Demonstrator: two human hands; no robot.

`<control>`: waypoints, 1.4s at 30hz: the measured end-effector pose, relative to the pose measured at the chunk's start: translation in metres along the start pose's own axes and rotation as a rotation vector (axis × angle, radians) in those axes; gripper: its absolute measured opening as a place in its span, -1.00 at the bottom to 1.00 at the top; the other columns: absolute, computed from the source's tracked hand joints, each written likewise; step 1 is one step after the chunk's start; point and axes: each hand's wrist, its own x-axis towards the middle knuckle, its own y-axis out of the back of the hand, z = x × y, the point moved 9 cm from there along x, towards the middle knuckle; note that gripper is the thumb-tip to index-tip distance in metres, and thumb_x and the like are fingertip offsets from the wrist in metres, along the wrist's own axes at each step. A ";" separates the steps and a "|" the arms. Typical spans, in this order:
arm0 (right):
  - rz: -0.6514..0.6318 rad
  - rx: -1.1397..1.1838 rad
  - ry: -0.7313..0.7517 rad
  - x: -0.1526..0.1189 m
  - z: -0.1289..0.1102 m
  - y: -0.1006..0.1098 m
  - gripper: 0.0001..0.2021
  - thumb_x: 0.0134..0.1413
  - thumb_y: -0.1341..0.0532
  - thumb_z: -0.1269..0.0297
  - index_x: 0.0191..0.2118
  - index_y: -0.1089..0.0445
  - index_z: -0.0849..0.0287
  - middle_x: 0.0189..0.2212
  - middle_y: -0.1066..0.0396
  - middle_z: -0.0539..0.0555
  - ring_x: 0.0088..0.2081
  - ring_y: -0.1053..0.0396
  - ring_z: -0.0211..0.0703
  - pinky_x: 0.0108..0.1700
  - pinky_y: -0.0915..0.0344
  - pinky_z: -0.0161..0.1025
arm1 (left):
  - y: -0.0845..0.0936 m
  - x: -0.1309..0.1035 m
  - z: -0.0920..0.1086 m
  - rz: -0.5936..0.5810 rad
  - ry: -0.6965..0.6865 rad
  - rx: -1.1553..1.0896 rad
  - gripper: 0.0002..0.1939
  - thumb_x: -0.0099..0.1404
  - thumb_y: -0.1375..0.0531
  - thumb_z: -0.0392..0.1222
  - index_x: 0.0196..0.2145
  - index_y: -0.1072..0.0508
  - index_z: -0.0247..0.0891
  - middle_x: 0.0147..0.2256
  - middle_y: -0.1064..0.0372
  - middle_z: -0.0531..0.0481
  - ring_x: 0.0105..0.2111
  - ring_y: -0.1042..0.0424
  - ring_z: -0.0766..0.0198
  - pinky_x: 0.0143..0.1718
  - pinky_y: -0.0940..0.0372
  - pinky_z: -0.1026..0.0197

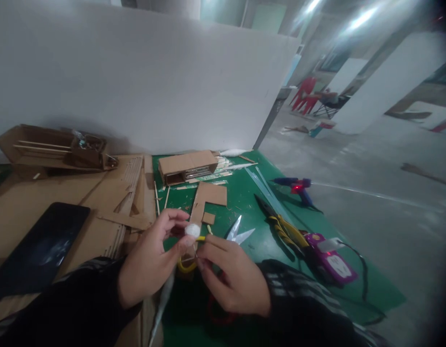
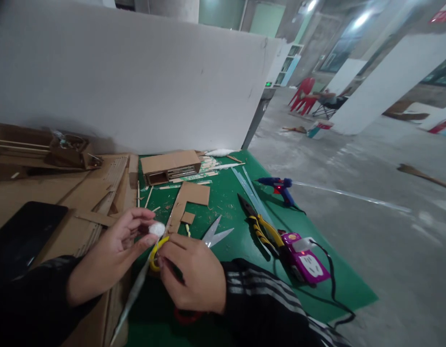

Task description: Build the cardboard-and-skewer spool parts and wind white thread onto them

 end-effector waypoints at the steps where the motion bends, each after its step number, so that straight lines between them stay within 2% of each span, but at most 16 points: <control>1: 0.004 -0.027 0.027 0.000 -0.004 0.003 -0.89 0.06 -0.05 0.51 -0.38 -0.24 0.17 -0.49 -0.21 0.01 -0.47 -0.16 -0.24 -0.47 -0.07 -0.32 | -0.001 0.000 0.000 -0.008 0.004 0.010 -0.73 0.34 -0.15 -0.07 -0.06 -0.31 -0.19 -0.14 -0.44 -0.06 -0.11 -0.44 0.18 -0.07 -0.33 0.15; 3: 0.018 -0.076 0.069 0.000 -0.010 0.010 -0.90 0.06 -0.06 0.51 -0.39 -0.24 0.18 -0.50 -0.19 0.00 -0.48 -0.13 -0.25 -0.48 -0.04 -0.31 | -0.005 -0.001 0.001 -0.048 -0.009 0.044 -0.78 0.33 -0.15 -0.06 -0.12 -0.36 -0.19 -0.18 -0.46 -0.04 -0.14 -0.46 0.17 -0.10 -0.33 0.16; 7: 0.041 -0.168 0.075 0.000 -0.013 0.022 -0.88 0.13 -0.05 0.47 -0.39 -0.28 0.22 -0.50 -0.17 0.01 -0.49 -0.11 -0.25 -0.49 0.00 -0.29 | -0.010 -0.003 0.004 -0.106 -0.040 0.110 -0.78 0.33 -0.15 -0.05 -0.11 -0.41 -0.15 -0.20 -0.49 0.00 -0.19 -0.47 0.19 -0.15 -0.34 0.19; 12: 0.004 -0.299 0.073 0.004 -0.015 0.033 -0.87 0.18 -0.06 0.45 -0.33 -0.34 0.24 -0.48 -0.19 0.02 -0.46 -0.13 -0.23 -0.46 -0.01 -0.28 | -0.012 -0.007 0.015 -0.140 -0.070 0.196 -0.79 0.32 -0.15 -0.04 -0.14 -0.43 -0.14 -0.22 -0.50 0.03 -0.21 -0.47 0.21 -0.19 -0.32 0.24; 16: 0.013 -0.410 0.074 0.010 -0.017 0.045 -0.84 0.22 -0.07 0.41 -0.31 -0.40 0.21 -0.51 -0.18 0.00 -0.49 -0.12 -0.24 -0.45 -0.02 -0.28 | -0.011 -0.008 0.025 -0.147 -0.070 0.199 -0.84 0.28 -0.17 -0.15 -0.18 -0.43 -0.15 -0.28 -0.50 0.07 -0.27 -0.48 0.25 -0.22 -0.32 0.27; 20: 0.018 -0.397 0.096 0.016 -0.017 0.049 -0.83 0.26 -0.10 0.38 -0.28 -0.45 0.17 -0.48 -0.22 0.00 -0.48 -0.17 -0.27 -0.45 -0.05 -0.32 | -0.013 -0.010 0.027 -0.157 -0.059 0.165 -0.87 0.22 -0.18 -0.21 -0.24 -0.42 -0.17 -0.30 -0.49 0.06 -0.27 -0.48 0.23 -0.21 -0.31 0.24; 26: 0.040 -0.144 0.084 0.025 -0.003 0.041 -0.86 0.26 -0.16 0.34 -0.25 -0.47 0.20 -0.43 -0.31 0.03 -0.42 -0.25 -0.28 -0.41 -0.16 -0.37 | -0.008 -0.015 0.016 -0.105 -0.030 0.107 -0.72 0.19 -0.23 -0.23 -0.17 -0.25 -0.12 -0.24 -0.42 0.05 -0.22 -0.45 0.22 -0.16 -0.31 0.20; 31: 0.030 0.005 -0.023 0.027 0.018 0.028 -0.80 0.28 -0.11 0.35 -0.31 -0.45 0.23 -0.47 -0.32 0.05 -0.40 -0.28 -0.23 -0.38 -0.20 -0.33 | -0.006 -0.016 0.023 -0.142 -0.126 0.161 -0.69 0.32 -0.16 -0.10 0.02 -0.29 -0.04 -0.10 -0.40 0.00 -0.09 -0.40 0.18 -0.05 -0.26 0.17; 35: 0.033 0.055 -0.090 0.023 0.028 0.018 -0.82 0.25 -0.11 0.37 -0.33 -0.44 0.24 -0.48 -0.31 0.04 -0.40 -0.28 -0.23 -0.37 -0.20 -0.32 | -0.005 -0.015 0.029 -0.149 -0.191 0.205 -0.71 0.39 -0.06 -0.04 0.01 -0.38 -0.08 -0.12 -0.38 -0.04 -0.10 -0.38 0.15 -0.09 -0.24 0.18; 38: 0.032 0.041 -0.089 0.019 0.026 0.011 -0.79 0.23 -0.10 0.39 -0.42 -0.38 0.23 -0.51 -0.26 0.01 -0.44 -0.25 -0.25 -0.40 -0.17 -0.33 | -0.001 -0.012 0.028 -0.118 -0.175 0.218 -0.70 0.40 -0.04 -0.03 0.03 -0.39 -0.08 -0.10 -0.37 -0.03 -0.07 -0.37 0.16 -0.06 -0.23 0.19; 42: 0.006 -0.009 -0.100 0.012 0.021 0.005 -0.85 0.22 -0.09 0.42 -0.35 -0.38 0.21 -0.44 -0.29 0.04 -0.41 -0.28 -0.23 -0.37 -0.21 -0.31 | 0.002 -0.007 0.026 -0.091 -0.139 0.279 -0.68 0.41 -0.02 0.01 0.02 -0.39 -0.08 -0.08 -0.38 -0.04 -0.06 -0.37 0.15 -0.05 -0.23 0.19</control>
